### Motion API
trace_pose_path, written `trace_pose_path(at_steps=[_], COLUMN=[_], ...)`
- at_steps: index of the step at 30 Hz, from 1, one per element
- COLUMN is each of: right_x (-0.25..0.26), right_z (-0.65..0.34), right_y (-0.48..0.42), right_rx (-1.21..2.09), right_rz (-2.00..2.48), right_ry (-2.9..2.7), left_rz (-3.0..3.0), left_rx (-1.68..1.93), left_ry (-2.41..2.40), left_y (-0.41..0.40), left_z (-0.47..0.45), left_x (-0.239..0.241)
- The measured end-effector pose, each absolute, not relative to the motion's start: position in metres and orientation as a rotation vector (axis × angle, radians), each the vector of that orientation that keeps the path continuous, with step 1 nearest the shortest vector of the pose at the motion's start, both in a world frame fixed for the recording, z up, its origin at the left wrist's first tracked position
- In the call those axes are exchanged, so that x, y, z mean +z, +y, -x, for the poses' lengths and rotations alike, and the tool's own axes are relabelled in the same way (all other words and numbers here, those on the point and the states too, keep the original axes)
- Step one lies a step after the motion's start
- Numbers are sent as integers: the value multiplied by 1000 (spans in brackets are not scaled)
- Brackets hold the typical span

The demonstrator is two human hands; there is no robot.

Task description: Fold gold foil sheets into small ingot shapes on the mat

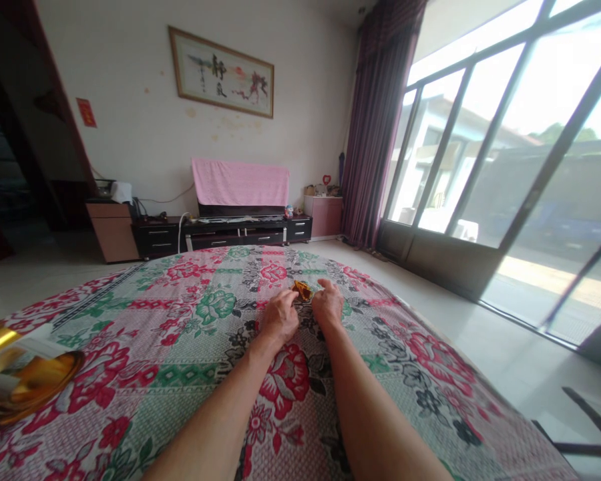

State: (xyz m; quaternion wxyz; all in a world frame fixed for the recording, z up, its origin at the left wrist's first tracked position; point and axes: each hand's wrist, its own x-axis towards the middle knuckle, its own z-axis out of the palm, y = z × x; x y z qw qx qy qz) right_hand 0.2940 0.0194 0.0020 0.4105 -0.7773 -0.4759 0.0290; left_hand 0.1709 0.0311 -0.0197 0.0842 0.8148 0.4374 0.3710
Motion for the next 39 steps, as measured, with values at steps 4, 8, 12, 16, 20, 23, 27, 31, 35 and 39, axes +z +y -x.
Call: trace_pose_path(at_steps=[4, 8, 12, 16, 20, 23, 27, 31, 35, 39], right_x=[0, -2, -3, -5, -5, -5, -4, -4, -4, -4], right_z=[-291, -286, -282, -282, -282, -282, -281, -281, -280, -280], right_y=[22, 25, 24, 23, 23, 21, 20, 20, 19, 20], right_rx=[173, 161, 147, 115, 105, 93, 74, 75, 82, 96], right_rz=[1951, 1932, 1941, 1895, 1859, 1835, 1821, 1811, 1806, 1782], right_ry=[-1349, -1515, -1589, -1613, -1625, -1641, -1656, -1645, -1623, -1625], left_rz=[-2476, -2457, -2443, -2424, -2356, -2358, -2408, -2456, -2481, -2482], left_rx=[1161, 1188, 1130, 1061, 1091, 1127, 1138, 1097, 1061, 1018], left_ry=[1243, 1241, 1274, 1308, 1346, 1312, 1266, 1259, 1249, 1268], left_y=[32, 33, 34, 33, 33, 33, 33, 31, 29, 27], left_z=[-172, -172, -171, -171, -172, -172, -171, -170, -170, -170], left_x=[-21, -21, -21, -19, -19, -20, -20, -18, -17, -14])
